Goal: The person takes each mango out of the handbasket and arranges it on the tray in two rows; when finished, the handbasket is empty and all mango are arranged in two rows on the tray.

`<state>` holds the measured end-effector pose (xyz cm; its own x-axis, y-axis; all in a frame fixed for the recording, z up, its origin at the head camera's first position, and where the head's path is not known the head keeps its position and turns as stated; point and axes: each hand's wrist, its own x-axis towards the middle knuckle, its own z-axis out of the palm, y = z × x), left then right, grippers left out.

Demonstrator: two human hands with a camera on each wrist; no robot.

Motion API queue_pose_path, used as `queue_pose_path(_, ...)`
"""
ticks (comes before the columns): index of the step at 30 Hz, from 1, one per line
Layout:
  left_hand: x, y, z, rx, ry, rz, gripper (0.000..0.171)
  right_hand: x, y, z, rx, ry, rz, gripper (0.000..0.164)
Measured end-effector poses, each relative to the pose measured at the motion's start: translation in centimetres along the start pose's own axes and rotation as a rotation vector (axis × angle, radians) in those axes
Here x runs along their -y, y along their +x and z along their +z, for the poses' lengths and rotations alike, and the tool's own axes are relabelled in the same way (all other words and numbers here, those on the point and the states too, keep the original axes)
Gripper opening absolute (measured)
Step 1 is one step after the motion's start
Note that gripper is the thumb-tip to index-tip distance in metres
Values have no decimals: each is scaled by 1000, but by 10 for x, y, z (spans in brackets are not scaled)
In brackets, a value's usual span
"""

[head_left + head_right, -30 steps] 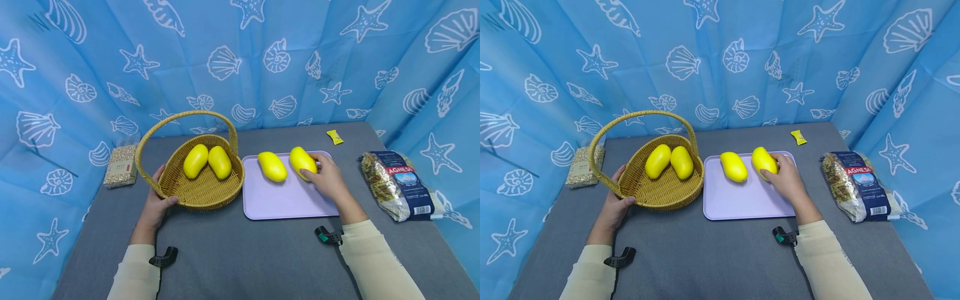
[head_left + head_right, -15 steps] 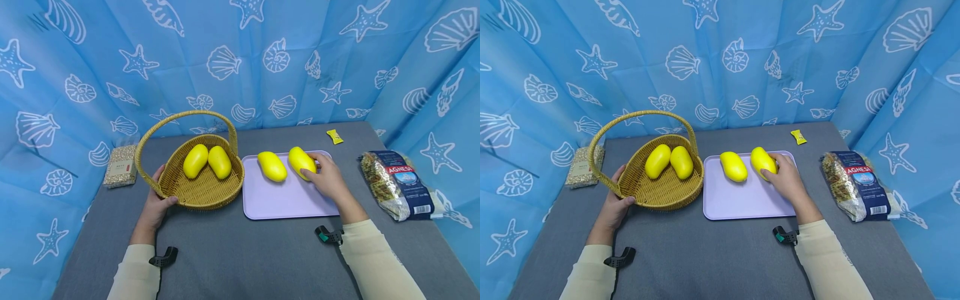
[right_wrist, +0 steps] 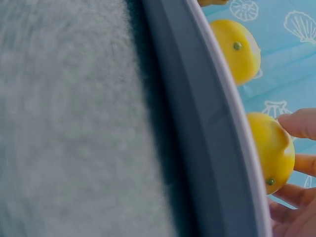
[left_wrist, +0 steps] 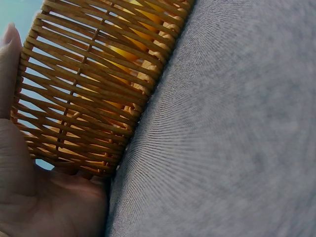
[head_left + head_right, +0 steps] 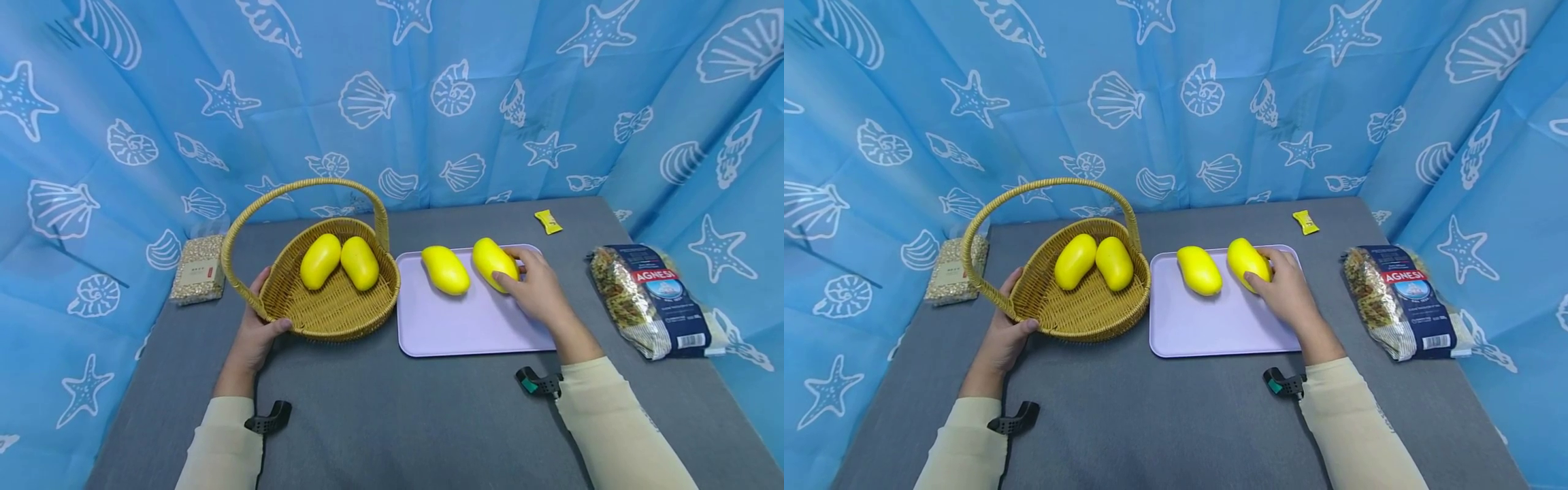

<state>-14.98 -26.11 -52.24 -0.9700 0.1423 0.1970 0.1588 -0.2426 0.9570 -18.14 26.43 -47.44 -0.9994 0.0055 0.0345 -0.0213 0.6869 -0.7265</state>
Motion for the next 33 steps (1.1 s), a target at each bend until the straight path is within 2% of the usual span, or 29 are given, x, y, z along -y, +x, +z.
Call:
queue_pose_path(8, -1, 0, 0, -8, 5, -18, 109, -1, -1, -9, -2, 22, 8, 64)
queue_pose_path(17, 0, 1, -1, -6, 12, -20, 108, 6, -5, -21, -35, 77, -37, 66)
queue_pose_path(26, -1, 0, -1, -11, 7, -19, 109, 25, -11, -31, -92, 159, -123, 63)
queue_pose_path(33, -1, 0, -1, -8, 0, -22, 108, 45, -22, -35, -95, 227, -162, 60)
